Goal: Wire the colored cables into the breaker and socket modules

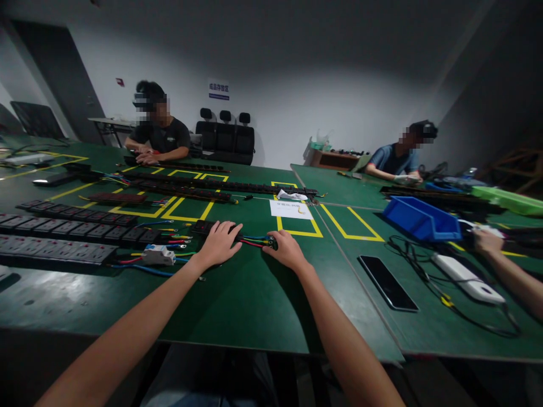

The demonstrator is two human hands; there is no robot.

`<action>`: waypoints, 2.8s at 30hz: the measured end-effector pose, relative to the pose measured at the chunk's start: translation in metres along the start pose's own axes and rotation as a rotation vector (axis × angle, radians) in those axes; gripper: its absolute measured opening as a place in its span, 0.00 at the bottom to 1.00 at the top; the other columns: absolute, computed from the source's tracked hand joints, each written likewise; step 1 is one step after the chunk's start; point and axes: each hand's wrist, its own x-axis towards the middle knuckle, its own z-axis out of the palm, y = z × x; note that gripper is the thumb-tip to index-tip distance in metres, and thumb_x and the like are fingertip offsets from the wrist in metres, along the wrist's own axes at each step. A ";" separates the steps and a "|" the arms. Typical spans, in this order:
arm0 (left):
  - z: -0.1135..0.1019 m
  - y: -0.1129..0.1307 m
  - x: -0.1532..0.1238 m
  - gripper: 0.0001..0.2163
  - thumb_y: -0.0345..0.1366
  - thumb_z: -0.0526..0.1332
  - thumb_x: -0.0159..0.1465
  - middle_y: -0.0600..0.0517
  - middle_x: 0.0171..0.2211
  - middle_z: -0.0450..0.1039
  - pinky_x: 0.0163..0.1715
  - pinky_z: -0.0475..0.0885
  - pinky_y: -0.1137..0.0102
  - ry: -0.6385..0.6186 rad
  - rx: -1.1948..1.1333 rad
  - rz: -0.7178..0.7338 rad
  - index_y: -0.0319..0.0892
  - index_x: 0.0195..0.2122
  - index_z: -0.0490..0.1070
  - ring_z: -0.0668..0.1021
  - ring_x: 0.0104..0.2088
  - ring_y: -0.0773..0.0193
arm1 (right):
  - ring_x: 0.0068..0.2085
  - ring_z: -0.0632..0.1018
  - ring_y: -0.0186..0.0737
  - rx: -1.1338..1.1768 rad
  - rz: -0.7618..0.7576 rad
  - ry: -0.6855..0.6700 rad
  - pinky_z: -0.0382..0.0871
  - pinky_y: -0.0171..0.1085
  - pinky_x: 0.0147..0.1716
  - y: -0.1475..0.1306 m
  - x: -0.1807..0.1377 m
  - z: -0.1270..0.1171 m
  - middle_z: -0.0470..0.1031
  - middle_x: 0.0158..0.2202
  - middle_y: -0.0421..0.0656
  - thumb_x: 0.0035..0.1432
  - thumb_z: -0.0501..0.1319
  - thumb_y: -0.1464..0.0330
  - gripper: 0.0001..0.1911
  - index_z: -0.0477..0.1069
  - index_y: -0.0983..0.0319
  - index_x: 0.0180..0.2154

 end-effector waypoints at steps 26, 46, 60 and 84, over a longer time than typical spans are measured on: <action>0.000 -0.001 0.000 0.27 0.45 0.55 0.72 0.37 0.64 0.68 0.69 0.56 0.46 -0.002 -0.001 0.005 0.41 0.70 0.63 0.67 0.66 0.45 | 0.43 0.77 0.42 -0.026 -0.033 -0.098 0.68 0.38 0.44 0.011 0.005 -0.011 0.76 0.41 0.45 0.69 0.60 0.65 0.09 0.79 0.59 0.41; 0.000 -0.002 0.000 0.27 0.45 0.55 0.72 0.38 0.63 0.68 0.69 0.56 0.47 -0.005 0.014 0.006 0.41 0.69 0.63 0.67 0.66 0.45 | 0.43 0.78 0.43 0.025 -0.011 -0.102 0.69 0.39 0.44 0.013 0.002 -0.012 0.78 0.47 0.48 0.64 0.67 0.61 0.19 0.76 0.60 0.54; 0.000 -0.003 0.000 0.27 0.45 0.55 0.72 0.38 0.64 0.68 0.69 0.57 0.47 -0.009 0.020 0.015 0.41 0.70 0.62 0.67 0.66 0.46 | 0.35 0.77 0.39 0.198 -0.002 -0.161 0.69 0.37 0.36 0.002 0.003 -0.015 0.78 0.38 0.41 0.56 0.68 0.69 0.19 0.73 0.59 0.51; 0.002 -0.002 0.000 0.27 0.44 0.57 0.72 0.38 0.63 0.69 0.68 0.58 0.46 0.011 0.027 0.015 0.41 0.69 0.64 0.68 0.65 0.46 | 0.45 0.78 0.43 -0.076 0.086 -0.053 0.68 0.37 0.44 0.005 0.001 -0.004 0.75 0.49 0.49 0.70 0.61 0.63 0.16 0.75 0.59 0.57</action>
